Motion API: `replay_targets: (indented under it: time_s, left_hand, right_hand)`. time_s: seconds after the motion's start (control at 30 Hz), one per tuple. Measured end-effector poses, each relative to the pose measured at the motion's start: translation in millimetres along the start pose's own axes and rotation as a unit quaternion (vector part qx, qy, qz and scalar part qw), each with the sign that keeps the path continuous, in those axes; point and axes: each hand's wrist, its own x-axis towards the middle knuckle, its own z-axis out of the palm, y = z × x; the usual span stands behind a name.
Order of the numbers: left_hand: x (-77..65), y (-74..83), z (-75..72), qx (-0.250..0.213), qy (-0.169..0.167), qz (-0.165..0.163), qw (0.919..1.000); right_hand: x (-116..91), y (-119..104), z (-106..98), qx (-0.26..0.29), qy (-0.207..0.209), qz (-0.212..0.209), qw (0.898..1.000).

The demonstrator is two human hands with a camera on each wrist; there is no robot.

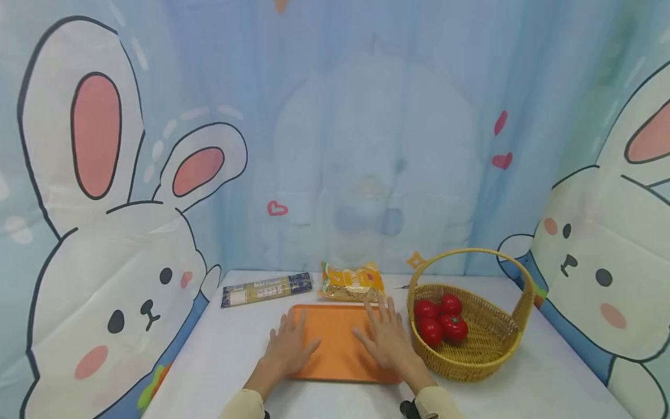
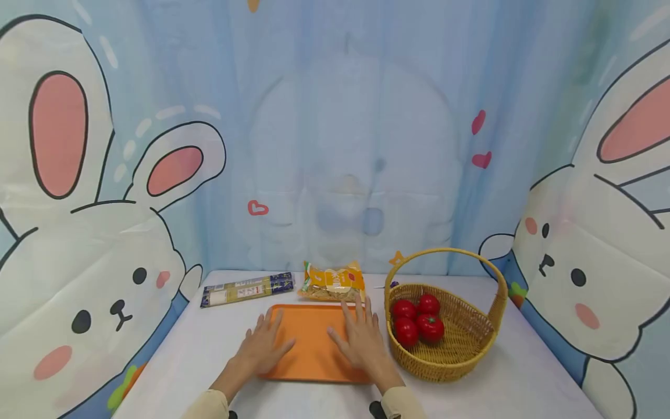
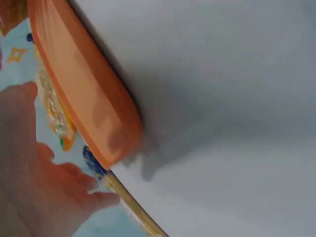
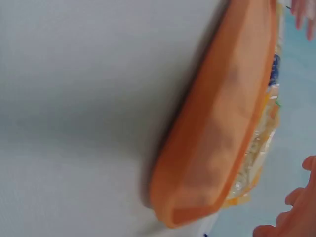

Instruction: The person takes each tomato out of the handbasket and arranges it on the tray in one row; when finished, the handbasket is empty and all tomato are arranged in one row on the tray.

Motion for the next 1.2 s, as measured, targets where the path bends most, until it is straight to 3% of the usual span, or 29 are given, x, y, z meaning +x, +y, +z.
replay_targets:
  time_s: [0.17, 0.4, 0.83, 0.93, 1.03, 1.2]
  left_hand:
    - [-9.7, -24.5, -1.4, 0.016, -0.042, 0.016, 0.9988]
    - [-25.0, -45.1, -0.7, 0.030, -0.086, 0.020, 0.9956]
    - [-31.5, -49.7, 1.7, 0.053, -0.083, 0.015, 0.9950]
    - [-31.5, -50.0, 1.8, 0.052, -0.088, 0.012, 0.9947]
    - [-31.8, -49.3, 1.3, 0.054, -0.092, 0.012, 0.9942]
    - [-32.4, -46.5, -0.2, 0.050, -0.091, 0.019, 0.9944]
  right_hand:
    - [-0.4, -0.1, -18.2, 0.035, -0.014, -0.011, 0.999]
    - [-6.1, -2.5, -47.9, 0.049, 0.028, -0.048, 0.997]
    - [-20.0, 5.3, -115.8, 0.061, 0.076, -0.094, 0.991]
    - [-20.6, 19.5, -136.4, 0.076, 0.061, -0.119, 0.988]
    - [-17.2, 38.5, -156.3, 0.085, 0.019, -0.137, 0.987]
    - [-7.1, 73.1, -172.6, 0.081, -0.046, -0.104, 0.990]
